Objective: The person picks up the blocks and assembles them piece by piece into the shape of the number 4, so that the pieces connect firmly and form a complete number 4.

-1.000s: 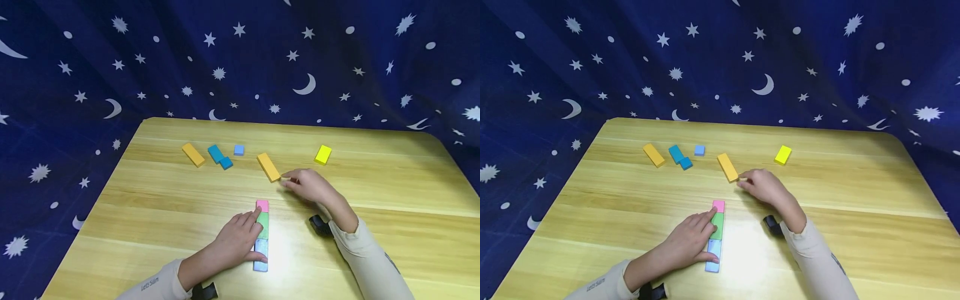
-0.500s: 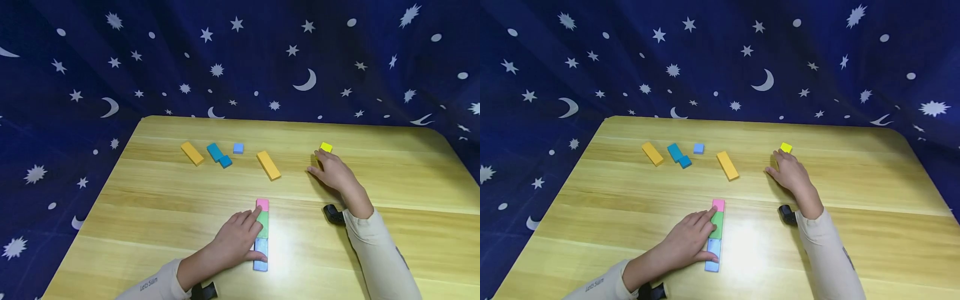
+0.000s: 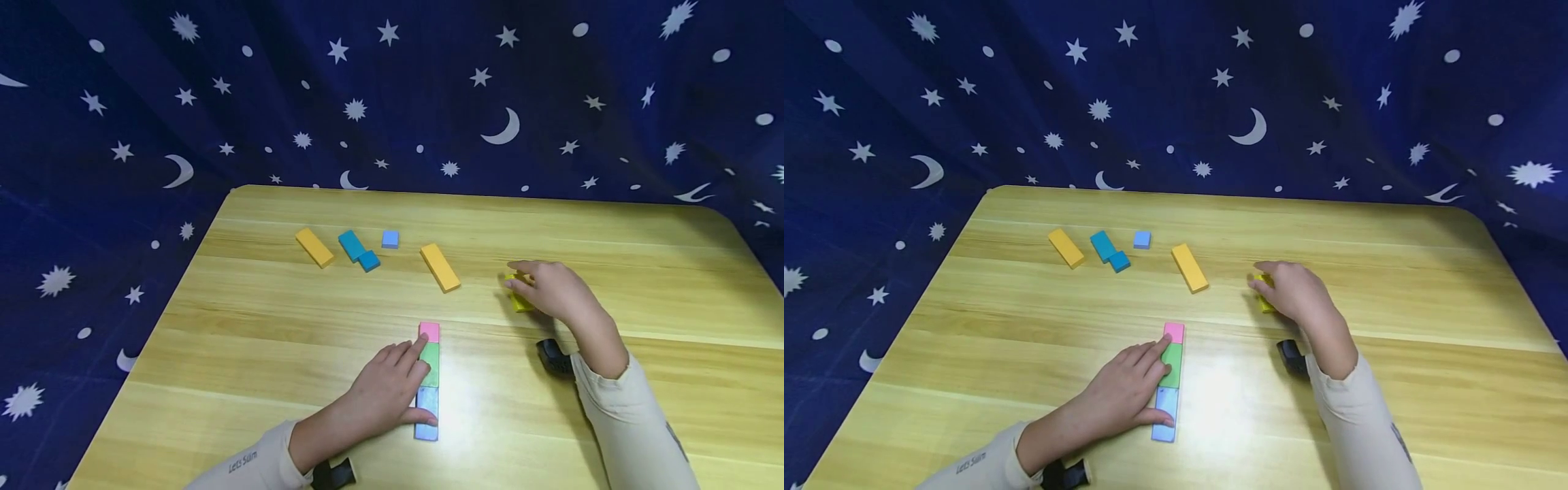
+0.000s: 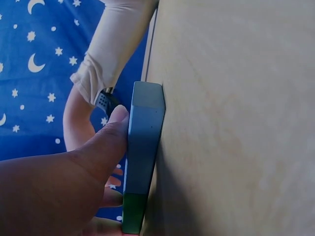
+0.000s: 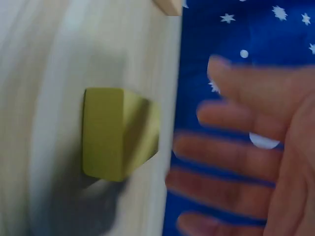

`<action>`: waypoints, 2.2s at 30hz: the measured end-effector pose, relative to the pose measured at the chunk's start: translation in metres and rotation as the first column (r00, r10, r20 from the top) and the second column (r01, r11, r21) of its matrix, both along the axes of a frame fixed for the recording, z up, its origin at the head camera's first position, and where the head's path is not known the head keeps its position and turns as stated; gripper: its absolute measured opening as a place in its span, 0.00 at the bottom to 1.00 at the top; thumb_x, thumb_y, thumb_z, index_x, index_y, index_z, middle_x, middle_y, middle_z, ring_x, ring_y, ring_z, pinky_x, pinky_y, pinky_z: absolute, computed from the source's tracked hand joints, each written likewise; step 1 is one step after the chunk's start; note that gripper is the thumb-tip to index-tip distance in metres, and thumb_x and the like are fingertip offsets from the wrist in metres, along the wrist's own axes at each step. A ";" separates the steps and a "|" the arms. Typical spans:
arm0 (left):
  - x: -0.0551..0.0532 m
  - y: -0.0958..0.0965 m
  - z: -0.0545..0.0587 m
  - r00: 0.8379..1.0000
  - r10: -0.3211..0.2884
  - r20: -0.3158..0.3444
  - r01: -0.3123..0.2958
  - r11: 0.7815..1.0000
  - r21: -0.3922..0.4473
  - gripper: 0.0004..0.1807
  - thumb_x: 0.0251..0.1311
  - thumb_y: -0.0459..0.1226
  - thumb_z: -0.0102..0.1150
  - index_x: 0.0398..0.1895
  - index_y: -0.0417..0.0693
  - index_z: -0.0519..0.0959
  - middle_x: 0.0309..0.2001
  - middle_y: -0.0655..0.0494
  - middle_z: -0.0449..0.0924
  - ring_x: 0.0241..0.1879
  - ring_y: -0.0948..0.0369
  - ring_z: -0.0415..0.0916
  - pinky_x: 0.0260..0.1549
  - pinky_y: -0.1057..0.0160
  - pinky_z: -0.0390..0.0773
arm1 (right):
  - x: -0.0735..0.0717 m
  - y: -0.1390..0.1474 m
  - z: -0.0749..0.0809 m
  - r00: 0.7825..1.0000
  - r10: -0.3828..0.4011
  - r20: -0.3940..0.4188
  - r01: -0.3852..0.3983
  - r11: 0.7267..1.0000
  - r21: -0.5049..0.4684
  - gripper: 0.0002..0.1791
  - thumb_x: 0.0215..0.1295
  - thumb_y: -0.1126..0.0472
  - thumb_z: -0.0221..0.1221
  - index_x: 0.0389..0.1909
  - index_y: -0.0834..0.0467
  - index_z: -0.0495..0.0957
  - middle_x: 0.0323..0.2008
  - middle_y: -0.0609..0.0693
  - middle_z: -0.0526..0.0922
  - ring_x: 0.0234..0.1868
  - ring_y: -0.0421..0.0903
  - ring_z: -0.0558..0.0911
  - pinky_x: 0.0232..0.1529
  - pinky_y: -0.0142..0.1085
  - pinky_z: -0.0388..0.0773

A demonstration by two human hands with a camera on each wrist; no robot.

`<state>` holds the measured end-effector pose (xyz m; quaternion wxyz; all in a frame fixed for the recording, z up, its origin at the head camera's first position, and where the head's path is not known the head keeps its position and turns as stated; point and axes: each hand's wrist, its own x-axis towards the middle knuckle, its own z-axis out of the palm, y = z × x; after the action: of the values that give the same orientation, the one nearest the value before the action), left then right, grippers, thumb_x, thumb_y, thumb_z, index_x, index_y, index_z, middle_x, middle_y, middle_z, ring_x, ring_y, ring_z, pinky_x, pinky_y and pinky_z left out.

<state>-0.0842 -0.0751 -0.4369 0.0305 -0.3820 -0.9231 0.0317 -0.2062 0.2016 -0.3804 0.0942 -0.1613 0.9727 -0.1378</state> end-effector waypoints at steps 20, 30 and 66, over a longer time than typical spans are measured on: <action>-0.001 0.000 0.000 1.000 0.000 -0.003 0.000 1.000 0.003 0.37 0.48 0.71 0.39 0.43 0.51 0.67 0.66 0.43 0.60 0.57 0.54 0.68 0.54 0.59 0.70 | 0.010 -0.015 -0.008 0.995 0.075 0.072 -0.079 0.996 0.044 0.26 0.53 0.60 0.64 0.53 0.63 0.73 0.35 0.57 0.75 0.27 0.46 0.71 0.26 0.37 0.68; -0.001 0.000 0.002 1.000 0.012 0.022 -0.012 1.000 -0.022 0.38 0.49 0.72 0.37 0.46 0.51 0.67 0.67 0.44 0.59 0.58 0.54 0.67 0.53 0.58 0.71 | 0.026 -0.033 -0.011 0.948 0.318 0.001 -0.318 0.948 -0.036 0.23 0.49 0.65 0.65 0.49 0.56 0.79 0.33 0.49 0.76 0.26 0.40 0.69 0.29 0.33 0.69; -0.003 0.000 0.003 0.997 0.025 0.079 -0.021 0.999 -0.048 0.39 0.49 0.72 0.35 0.49 0.51 0.67 0.68 0.45 0.57 0.60 0.53 0.66 0.54 0.58 0.70 | 0.041 -0.062 -0.023 0.894 0.428 -0.135 -0.439 0.896 -0.068 0.22 0.46 0.64 0.68 0.46 0.56 0.79 0.35 0.47 0.79 0.28 0.38 0.73 0.32 0.35 0.73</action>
<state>-0.0876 -0.0750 -0.4337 -0.0156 -0.3730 -0.9269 0.0387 -0.1652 0.1400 -0.4037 0.0577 -0.3865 0.9081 -0.1507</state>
